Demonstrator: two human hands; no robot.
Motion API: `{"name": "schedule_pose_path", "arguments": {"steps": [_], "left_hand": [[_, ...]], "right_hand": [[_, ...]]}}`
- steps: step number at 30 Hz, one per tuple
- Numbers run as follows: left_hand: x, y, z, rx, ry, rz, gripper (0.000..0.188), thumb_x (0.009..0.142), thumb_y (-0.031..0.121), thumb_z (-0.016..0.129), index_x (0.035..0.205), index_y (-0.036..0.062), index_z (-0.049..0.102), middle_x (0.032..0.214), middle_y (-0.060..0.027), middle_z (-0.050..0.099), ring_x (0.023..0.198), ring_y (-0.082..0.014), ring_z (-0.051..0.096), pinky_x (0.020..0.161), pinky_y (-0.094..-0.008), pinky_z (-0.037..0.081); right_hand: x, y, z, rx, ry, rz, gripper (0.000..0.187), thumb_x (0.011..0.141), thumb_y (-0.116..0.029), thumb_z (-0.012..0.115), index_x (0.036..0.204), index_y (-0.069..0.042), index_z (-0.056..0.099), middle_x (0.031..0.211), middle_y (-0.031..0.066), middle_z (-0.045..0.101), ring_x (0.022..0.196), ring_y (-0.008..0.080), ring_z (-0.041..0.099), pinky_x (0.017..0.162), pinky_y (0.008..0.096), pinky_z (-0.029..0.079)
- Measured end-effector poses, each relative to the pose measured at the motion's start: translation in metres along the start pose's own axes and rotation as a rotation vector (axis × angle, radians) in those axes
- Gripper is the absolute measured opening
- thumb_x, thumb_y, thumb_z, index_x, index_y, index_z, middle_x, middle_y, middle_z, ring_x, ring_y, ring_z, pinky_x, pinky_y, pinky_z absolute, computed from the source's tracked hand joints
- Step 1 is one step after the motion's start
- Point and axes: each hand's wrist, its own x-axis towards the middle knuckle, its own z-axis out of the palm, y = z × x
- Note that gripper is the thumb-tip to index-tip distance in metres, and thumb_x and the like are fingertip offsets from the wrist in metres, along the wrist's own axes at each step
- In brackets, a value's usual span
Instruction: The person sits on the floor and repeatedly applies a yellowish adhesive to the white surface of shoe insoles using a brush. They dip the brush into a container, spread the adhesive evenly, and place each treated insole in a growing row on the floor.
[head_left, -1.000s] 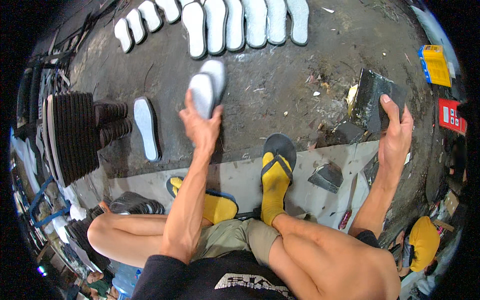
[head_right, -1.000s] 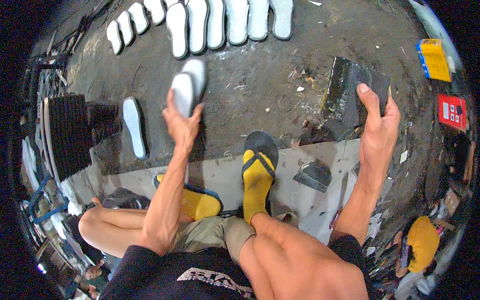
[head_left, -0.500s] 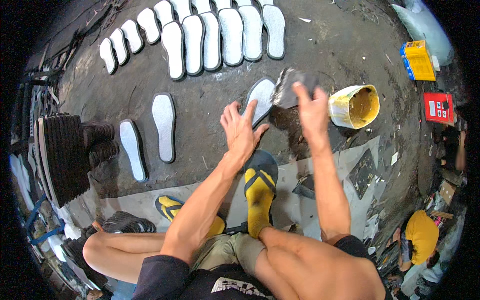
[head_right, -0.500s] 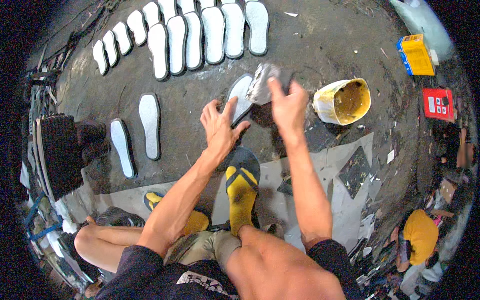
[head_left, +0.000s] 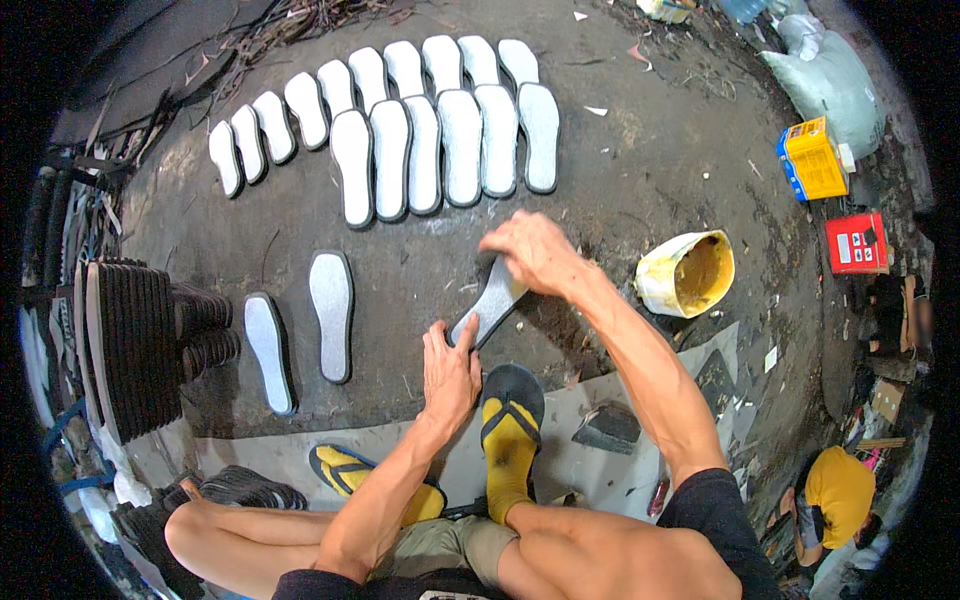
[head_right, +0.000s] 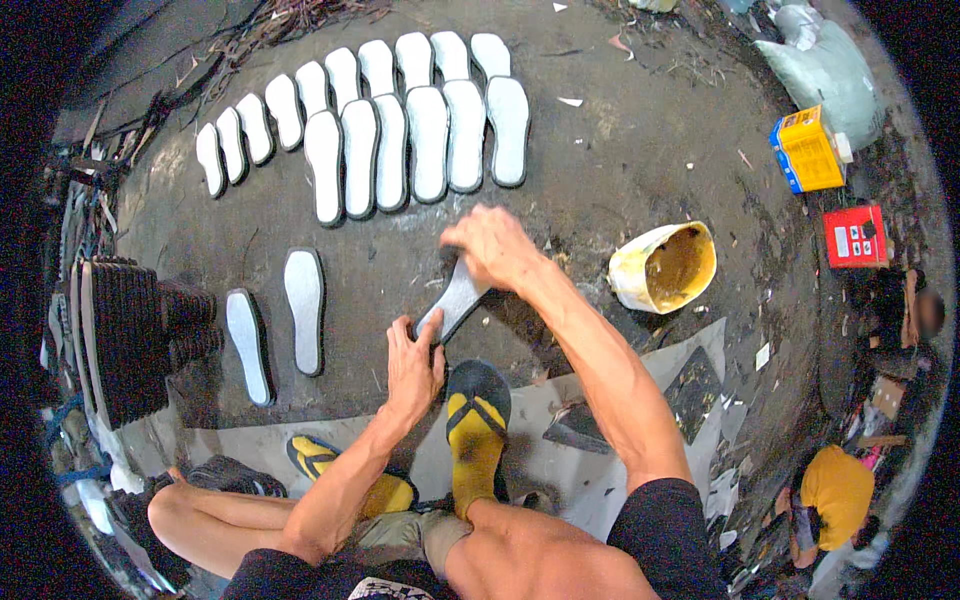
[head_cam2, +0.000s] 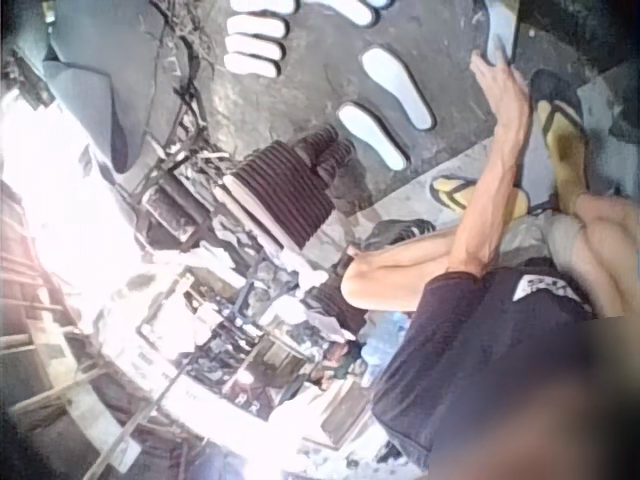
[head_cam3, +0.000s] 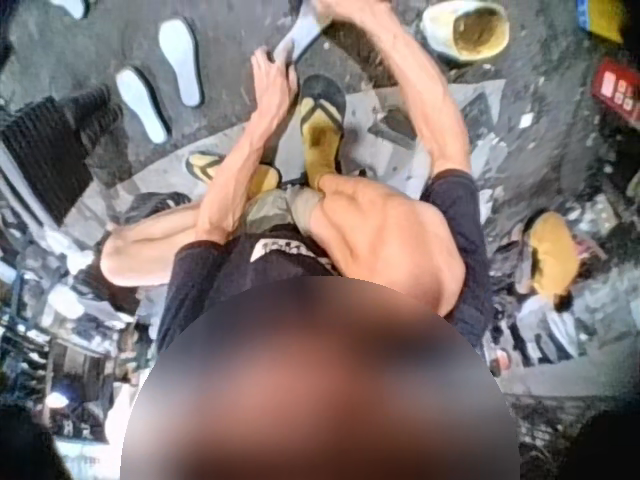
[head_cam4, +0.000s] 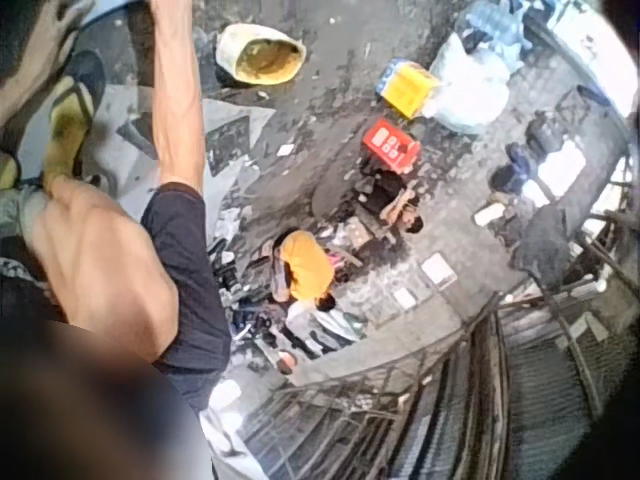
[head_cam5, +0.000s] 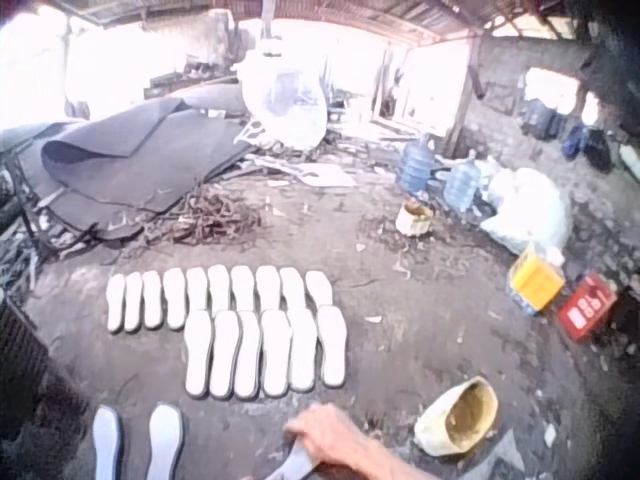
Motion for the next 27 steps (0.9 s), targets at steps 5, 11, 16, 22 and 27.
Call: {"name": "schedule_pose_path", "arguments": {"steps": [5,11,16,22,27], "left_hand": [[-0.005,-0.005,-0.001,-0.083,0.043,0.057,0.073,0.091,0.0,0.073,0.161,0.011,0.057,0.141,-0.0344,0.05,0.13,-0.0516,0.054,0.112,-0.0574,0.049],[0.013,0.002,-0.001,-0.142,0.069,0.097,0.073,0.089,-0.001,0.074,0.16,0.009,0.059,0.14,-0.034,0.05,0.128,-0.0515,0.055,0.11,-0.0564,0.05],[0.028,0.018,0.006,-0.192,0.024,0.092,0.075,0.088,-0.001,0.075,0.16,0.0083,0.058,0.139,-0.0332,0.05,0.128,-0.0502,0.055,0.108,-0.0551,0.052],[0.035,-0.008,-0.003,-0.303,0.047,0.127,0.072,0.084,-0.008,0.065,0.156,0.0009,0.058,0.125,-0.0277,0.061,0.115,-0.0459,0.064,0.105,-0.0507,0.054],[0.038,-0.019,-0.01,-0.294,-0.034,0.145,0.063,0.085,-0.007,0.068,0.148,-0.0048,0.064,0.128,-0.0269,0.062,0.116,-0.0457,0.065,0.104,-0.0493,0.055]], "right_hand": [[-0.04,-0.014,0.008,0.057,0.511,0.219,0.037,0.092,-0.008,0.07,0.128,-0.009,0.077,0.114,0.018,0.08,0.108,0.04,0.075,0.095,0.0533,0.06],[-0.09,-0.059,0.034,0.173,0.299,0.419,0.031,0.099,-0.015,0.073,0.13,-0.008,0.077,0.113,0.0204,0.08,0.102,0.0437,0.078,0.087,0.0511,0.063],[-0.06,0.011,0.017,0.17,0.611,0.537,0.034,0.099,-0.016,0.071,0.132,-0.009,0.075,0.114,0.0194,0.08,0.107,0.0422,0.077,0.093,0.0528,0.061],[-0.083,-0.063,0.075,0.139,0.649,0.425,0.038,0.093,-0.007,0.073,0.131,-0.008,0.077,0.122,0.018,0.081,0.106,0.0384,0.077,0.096,0.049,0.062],[-0.097,-0.127,0.064,0.265,0.436,0.316,0.041,0.092,-0.009,0.074,0.133,-0.009,0.077,0.116,0.0168,0.081,0.105,0.0357,0.077,0.092,0.0485,0.064]]}}
